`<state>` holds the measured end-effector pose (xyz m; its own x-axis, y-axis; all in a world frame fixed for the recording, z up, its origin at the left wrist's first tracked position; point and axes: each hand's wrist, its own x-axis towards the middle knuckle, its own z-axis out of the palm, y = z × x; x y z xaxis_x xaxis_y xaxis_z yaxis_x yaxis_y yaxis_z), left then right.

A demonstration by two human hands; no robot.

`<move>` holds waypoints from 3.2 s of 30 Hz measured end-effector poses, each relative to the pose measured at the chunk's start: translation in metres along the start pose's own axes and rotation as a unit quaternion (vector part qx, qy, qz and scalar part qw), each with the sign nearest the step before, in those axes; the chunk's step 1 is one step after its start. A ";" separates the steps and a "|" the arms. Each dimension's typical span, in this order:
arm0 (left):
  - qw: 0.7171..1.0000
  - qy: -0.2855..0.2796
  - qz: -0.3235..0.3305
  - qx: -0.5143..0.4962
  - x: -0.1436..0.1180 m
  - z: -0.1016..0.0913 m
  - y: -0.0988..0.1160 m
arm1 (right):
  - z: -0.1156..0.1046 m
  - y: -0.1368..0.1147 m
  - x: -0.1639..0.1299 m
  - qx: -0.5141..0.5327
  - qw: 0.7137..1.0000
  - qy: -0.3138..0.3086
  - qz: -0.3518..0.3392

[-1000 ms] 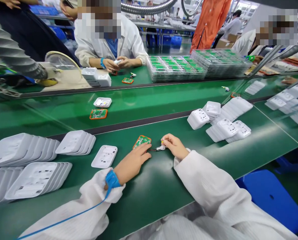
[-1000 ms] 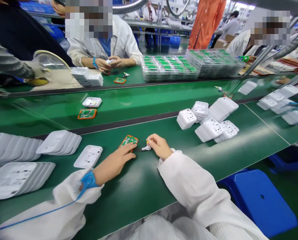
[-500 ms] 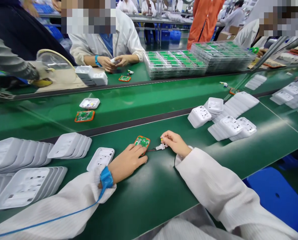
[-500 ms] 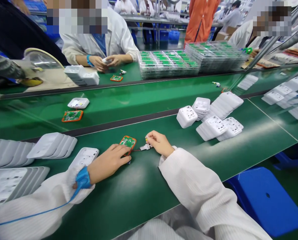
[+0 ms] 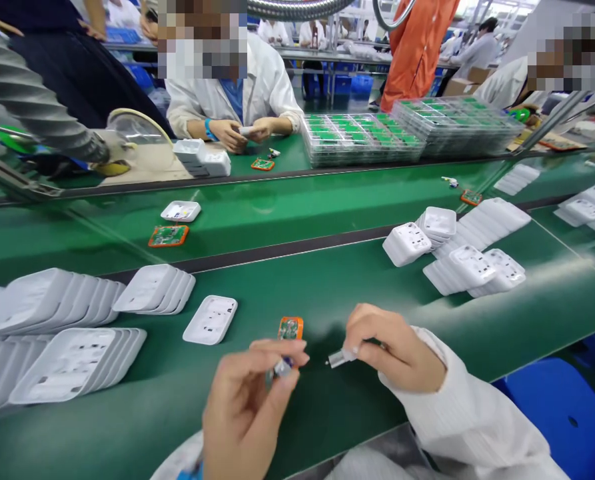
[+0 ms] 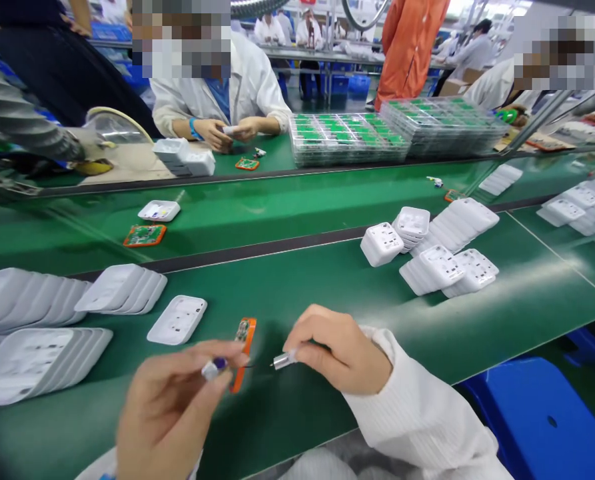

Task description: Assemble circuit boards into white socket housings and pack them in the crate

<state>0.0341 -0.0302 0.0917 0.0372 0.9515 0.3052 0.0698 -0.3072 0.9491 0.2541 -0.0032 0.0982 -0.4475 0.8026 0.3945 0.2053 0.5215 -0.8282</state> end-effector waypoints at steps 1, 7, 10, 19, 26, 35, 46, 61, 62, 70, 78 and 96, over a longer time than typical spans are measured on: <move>0.999 -0.004 -0.001 0.041 -0.007 -0.003 0.004 | -0.001 0.000 0.000 0.009 1.000 -0.006 0.008; 0.970 -0.073 -0.182 0.146 -0.012 0.001 -0.045 | 0.023 0.048 0.016 -0.083 0.995 -0.053 0.032; 0.962 -0.075 -0.227 0.135 -0.002 0.003 -0.066 | 0.036 0.060 0.019 -0.171 0.980 -0.103 -0.013; 0.953 -0.083 -0.194 0.217 0.002 0.002 -0.066 | 0.044 0.053 0.020 -0.274 0.951 -0.136 -0.043; 0.953 -0.084 -0.196 0.217 0.003 0.003 -0.067 | 0.044 0.054 0.021 -0.283 0.947 -0.147 -0.038; 0.948 -0.084 -0.147 0.271 0.003 0.002 -0.068 | 0.048 0.058 0.022 -0.274 0.950 -0.144 -0.045; 0.887 -0.104 -0.030 0.449 0.003 0.006 -0.081 | 0.075 0.058 0.030 -0.418 0.885 -0.188 -0.084; 0.740 0.022 -0.124 0.661 0.065 -0.106 -0.100 | 0.107 0.059 0.044 -0.455 0.859 -0.158 0.175; 0.740 0.022 -0.137 0.658 0.069 -0.103 -0.104 | 0.111 0.058 0.044 -0.442 0.867 -0.165 0.160; 0.799 0.007 -0.110 0.592 0.054 -0.072 -0.087 | 0.096 0.037 0.031 -0.197 0.974 -0.081 0.073; 0.852 -0.332 0.044 0.401 0.063 -0.063 -0.089 | 0.076 0.026 0.032 -0.166 0.968 -0.178 0.065; 0.818 0.077 -0.172 0.544 0.000 -0.026 -0.083 | 0.106 0.068 0.026 -0.158 0.976 -0.143 0.041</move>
<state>0.0022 -0.0048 0.0148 -0.2916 0.9489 0.1207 0.8983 0.2283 0.3755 0.1644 0.0227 0.0103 -0.6330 0.7558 0.1678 0.4887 0.5581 -0.6706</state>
